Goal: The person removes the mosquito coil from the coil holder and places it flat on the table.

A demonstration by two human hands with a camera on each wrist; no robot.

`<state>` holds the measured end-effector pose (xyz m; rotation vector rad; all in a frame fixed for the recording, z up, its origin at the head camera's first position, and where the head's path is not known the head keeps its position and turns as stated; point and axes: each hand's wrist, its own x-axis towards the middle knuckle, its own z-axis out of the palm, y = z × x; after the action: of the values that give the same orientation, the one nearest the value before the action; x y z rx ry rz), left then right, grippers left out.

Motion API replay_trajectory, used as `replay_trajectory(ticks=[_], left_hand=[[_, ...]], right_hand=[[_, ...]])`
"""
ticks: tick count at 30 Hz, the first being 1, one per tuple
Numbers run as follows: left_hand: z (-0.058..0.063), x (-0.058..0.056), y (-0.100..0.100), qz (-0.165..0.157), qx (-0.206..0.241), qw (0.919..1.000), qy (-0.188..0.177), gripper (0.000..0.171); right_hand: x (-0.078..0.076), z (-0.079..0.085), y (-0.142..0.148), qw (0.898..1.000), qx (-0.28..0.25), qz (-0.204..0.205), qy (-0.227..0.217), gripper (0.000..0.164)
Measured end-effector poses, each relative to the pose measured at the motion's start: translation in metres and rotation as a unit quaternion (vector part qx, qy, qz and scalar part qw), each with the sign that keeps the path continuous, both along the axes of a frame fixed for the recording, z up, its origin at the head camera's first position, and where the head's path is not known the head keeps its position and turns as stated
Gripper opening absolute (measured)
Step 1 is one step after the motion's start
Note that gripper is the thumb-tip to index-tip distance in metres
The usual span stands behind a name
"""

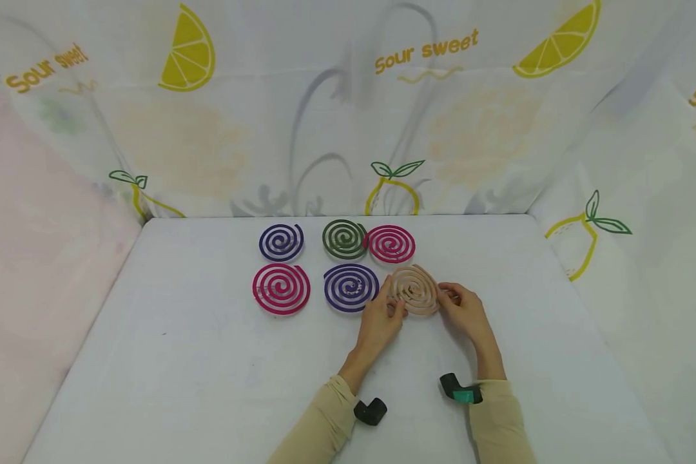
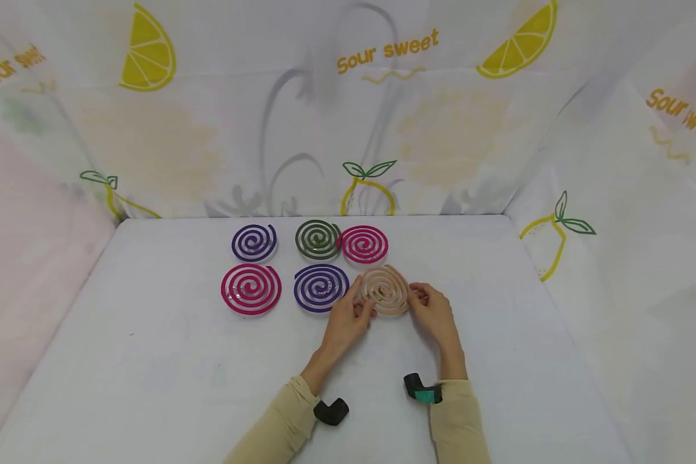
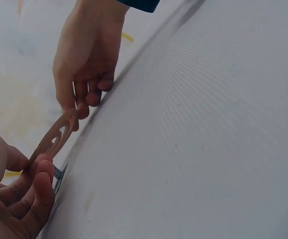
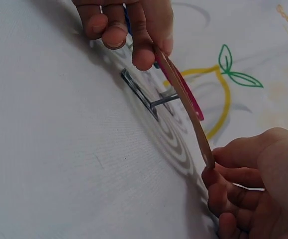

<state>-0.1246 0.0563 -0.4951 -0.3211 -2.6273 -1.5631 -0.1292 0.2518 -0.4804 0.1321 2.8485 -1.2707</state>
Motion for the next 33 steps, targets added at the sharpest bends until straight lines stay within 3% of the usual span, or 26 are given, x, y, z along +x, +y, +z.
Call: replay_trajectory(ticks=[19,33], left_hand=[[0.009,-0.001,-0.001,-0.015,0.022,0.9996,0.006,0.057],[0.013,0.001,-0.006,-0.002,0.049,0.9988,-0.003,0.053]], right_hand=[[0.0,0.005,0.001,0.999,-0.036,-0.008,0.02,0.033],[0.006,0.013,-0.001,0.993,-0.114,-0.007,0.003,0.032]])
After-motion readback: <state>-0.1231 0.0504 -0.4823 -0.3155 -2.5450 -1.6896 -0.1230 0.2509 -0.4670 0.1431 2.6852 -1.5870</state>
